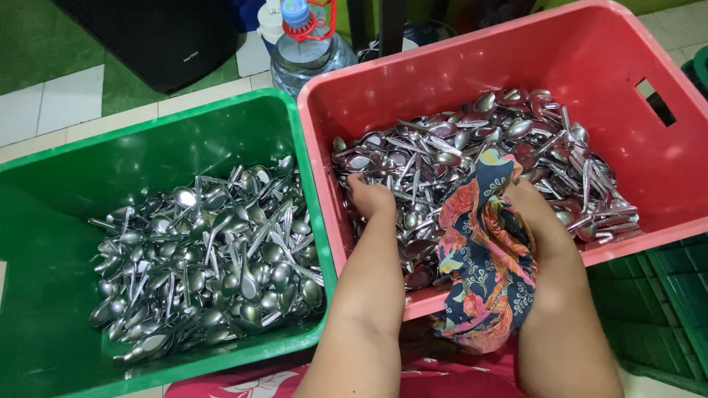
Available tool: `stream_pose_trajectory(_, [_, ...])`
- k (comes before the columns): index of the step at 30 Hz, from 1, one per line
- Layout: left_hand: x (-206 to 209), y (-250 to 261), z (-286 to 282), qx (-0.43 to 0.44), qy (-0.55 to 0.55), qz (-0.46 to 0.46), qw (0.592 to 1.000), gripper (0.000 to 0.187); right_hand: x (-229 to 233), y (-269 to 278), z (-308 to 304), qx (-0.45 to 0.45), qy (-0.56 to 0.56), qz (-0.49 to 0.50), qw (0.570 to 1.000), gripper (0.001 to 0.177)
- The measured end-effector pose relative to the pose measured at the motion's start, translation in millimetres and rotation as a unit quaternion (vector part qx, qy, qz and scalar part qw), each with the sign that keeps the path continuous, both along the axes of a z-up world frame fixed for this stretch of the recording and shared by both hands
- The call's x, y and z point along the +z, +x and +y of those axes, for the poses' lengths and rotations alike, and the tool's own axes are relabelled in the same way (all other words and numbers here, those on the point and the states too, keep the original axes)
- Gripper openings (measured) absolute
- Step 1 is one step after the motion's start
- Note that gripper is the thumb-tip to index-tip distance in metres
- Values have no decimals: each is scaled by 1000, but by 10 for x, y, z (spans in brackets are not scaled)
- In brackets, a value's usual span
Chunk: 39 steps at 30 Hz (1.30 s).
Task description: Polishing stainless steel spoons with a cloth and transferring them from a red storage bin to a green bin.
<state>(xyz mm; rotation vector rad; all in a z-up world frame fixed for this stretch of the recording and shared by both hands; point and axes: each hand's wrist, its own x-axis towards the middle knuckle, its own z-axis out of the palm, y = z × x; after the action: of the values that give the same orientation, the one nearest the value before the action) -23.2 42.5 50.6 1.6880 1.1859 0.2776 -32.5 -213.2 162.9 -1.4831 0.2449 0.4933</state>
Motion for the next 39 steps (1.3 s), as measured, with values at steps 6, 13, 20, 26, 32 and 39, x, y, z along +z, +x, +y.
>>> stream_pose_trajectory(6, [-544,131,86,144,-43,53,987,55,-76,11,-47,10,-20,-35,999,50])
stream_pose_trajectory(13, [-1222,230,87,109,129,155,973,37,280,-88,128,-8,-60,25,998,55])
stream_pose_trajectory(20, [-912,201,134,13,60,204,977,26,-134,43,-36,-6,16,6,1000,49])
stream_pose_trajectory(26, [-934,290,97,150,-9,142,978,41,-764,308,-350,26,-20,-71,997,46])
stream_pose_trajectory(32, [-428,49,79,91,-28,86,992,48,-541,179,-254,2,-5,-41,999,45])
stream_pose_trajectory(39, [-988,146,88,6,71,48,996,43,-663,245,-325,15,-29,-62,998,44])
